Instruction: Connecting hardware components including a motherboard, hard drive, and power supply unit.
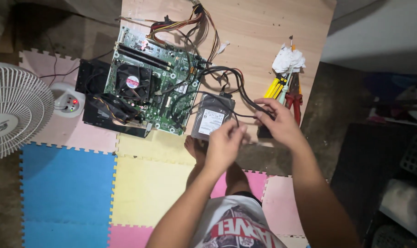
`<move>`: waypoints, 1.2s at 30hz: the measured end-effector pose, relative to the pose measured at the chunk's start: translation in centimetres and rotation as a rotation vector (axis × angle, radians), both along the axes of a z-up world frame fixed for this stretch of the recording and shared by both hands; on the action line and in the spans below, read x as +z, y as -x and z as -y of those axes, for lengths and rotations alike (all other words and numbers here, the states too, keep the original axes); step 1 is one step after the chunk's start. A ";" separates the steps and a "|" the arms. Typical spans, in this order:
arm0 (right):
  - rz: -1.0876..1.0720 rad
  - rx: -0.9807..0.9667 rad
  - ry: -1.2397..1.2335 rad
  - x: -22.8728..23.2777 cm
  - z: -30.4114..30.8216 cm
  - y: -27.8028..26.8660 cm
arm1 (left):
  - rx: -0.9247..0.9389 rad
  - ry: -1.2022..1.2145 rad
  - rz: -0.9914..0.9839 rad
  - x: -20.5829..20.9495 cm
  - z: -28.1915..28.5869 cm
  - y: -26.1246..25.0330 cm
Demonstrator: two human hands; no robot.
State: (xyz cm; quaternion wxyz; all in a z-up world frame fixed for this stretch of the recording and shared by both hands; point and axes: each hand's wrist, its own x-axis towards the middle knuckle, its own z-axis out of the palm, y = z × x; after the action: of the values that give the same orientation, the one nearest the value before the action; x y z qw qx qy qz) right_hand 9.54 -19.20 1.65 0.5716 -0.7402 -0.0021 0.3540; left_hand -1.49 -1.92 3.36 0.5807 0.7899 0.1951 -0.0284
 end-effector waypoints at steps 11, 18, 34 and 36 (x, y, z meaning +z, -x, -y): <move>0.392 0.059 -0.126 -1.0 0.5 2.2 | 0.625 0.983 -0.046 -3.3 0.8 -7.1; 0.436 0.054 0.166 -0.9 -1.3 -0.9 | 0.652 0.593 -0.024 -3.8 -0.2 -4.2; 0.619 0.001 0.214 -0.2 -3.5 -2.8 | 0.409 0.501 0.113 -6.5 -1.0 -4.7; 0.682 0.069 0.257 1.0 -2.2 -3.0 | 0.428 0.630 0.011 -6.0 -1.1 -4.6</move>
State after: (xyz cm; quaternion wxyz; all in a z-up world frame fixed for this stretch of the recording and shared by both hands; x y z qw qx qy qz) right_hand 12.56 -16.98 2.68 0.4280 -0.8810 -0.1731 0.1032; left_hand 3.07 -0.87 -2.65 0.7889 0.5143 0.3341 0.0393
